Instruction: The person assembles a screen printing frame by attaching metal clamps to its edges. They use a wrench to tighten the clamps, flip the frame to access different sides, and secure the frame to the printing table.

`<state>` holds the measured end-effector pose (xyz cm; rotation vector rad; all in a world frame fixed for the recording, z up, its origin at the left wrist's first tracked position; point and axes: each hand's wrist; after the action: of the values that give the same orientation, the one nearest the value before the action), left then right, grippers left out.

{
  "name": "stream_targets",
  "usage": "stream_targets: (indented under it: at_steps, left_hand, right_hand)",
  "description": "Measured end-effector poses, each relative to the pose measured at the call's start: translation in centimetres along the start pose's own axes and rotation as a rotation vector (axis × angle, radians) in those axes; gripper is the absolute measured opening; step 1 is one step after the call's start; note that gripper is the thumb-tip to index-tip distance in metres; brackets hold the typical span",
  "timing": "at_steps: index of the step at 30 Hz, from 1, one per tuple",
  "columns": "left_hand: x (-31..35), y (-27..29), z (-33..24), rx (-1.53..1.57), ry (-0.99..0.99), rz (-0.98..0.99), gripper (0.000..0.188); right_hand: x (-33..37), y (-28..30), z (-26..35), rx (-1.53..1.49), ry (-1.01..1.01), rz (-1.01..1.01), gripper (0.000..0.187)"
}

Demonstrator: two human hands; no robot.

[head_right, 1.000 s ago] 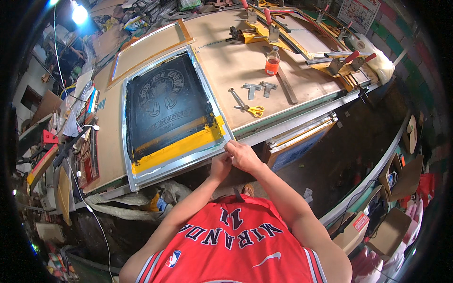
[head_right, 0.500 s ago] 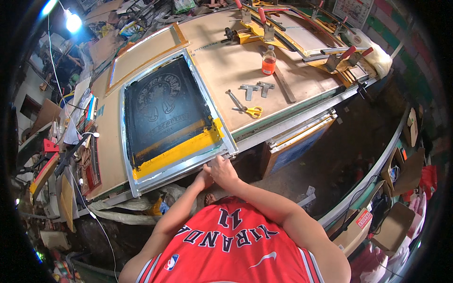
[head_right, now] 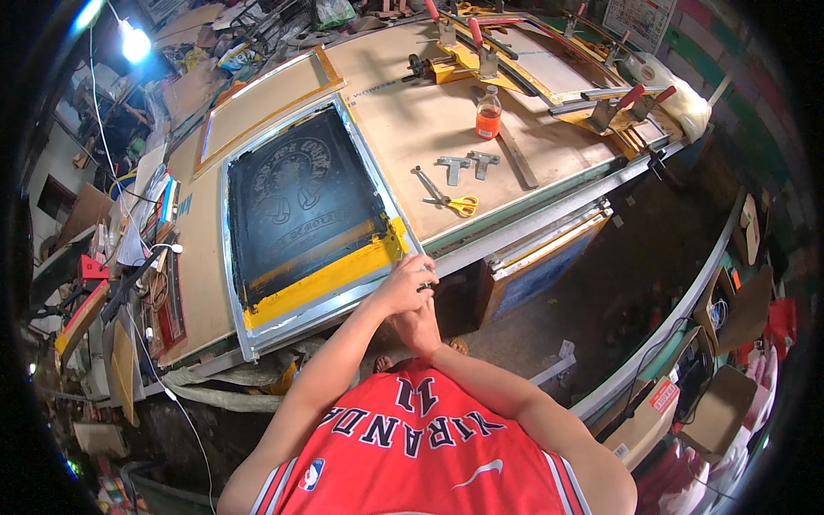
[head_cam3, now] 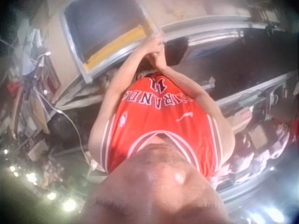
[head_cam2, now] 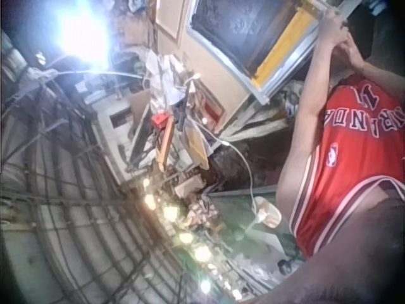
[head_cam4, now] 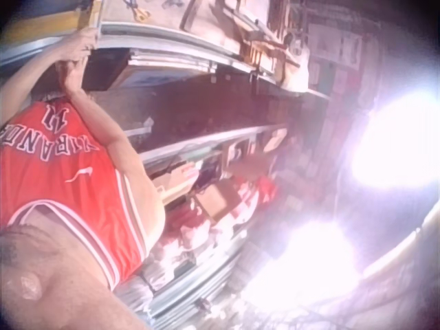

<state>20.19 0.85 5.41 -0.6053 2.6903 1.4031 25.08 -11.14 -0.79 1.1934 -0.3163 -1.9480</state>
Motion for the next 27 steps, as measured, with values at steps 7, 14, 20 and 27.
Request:
stream_targets:
  at_steps: [7, 14, 20, 27]
  left_hand:
    - [-0.4, -1.3, 2.1, 0.065, -0.084, 0.122, 0.020]
    - [0.1, -2.5, 2.9, 0.065, -0.152, 0.001, 0.009]
    - [0.7, -2.9, 3.4, 0.120, -0.129, -0.057, 0.011]
    - [0.2, -2.2, 1.7, 0.152, -0.051, -0.130, 0.053]
  right_hand:
    - [1.5, -1.3, 1.0, -0.342, -1.129, 0.192, 0.079]
    - [4.6, -4.9, -6.0, -0.324, -0.718, 0.394, 0.030]
    - [1.8, 0.3, -12.1, -0.079, -0.431, 0.577, 0.018]
    - [-3.1, 7.2, -13.6, -0.016, -0.549, 0.364, 0.011]
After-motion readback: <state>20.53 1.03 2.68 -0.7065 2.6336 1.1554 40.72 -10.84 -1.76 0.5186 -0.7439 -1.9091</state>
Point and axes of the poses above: each hand's wrist, its own x-axis away from the middle knuckle, its own y-axis out of the back of the hand, z = x × y, and after that the axes turned 5 degrees about -y, right-handed
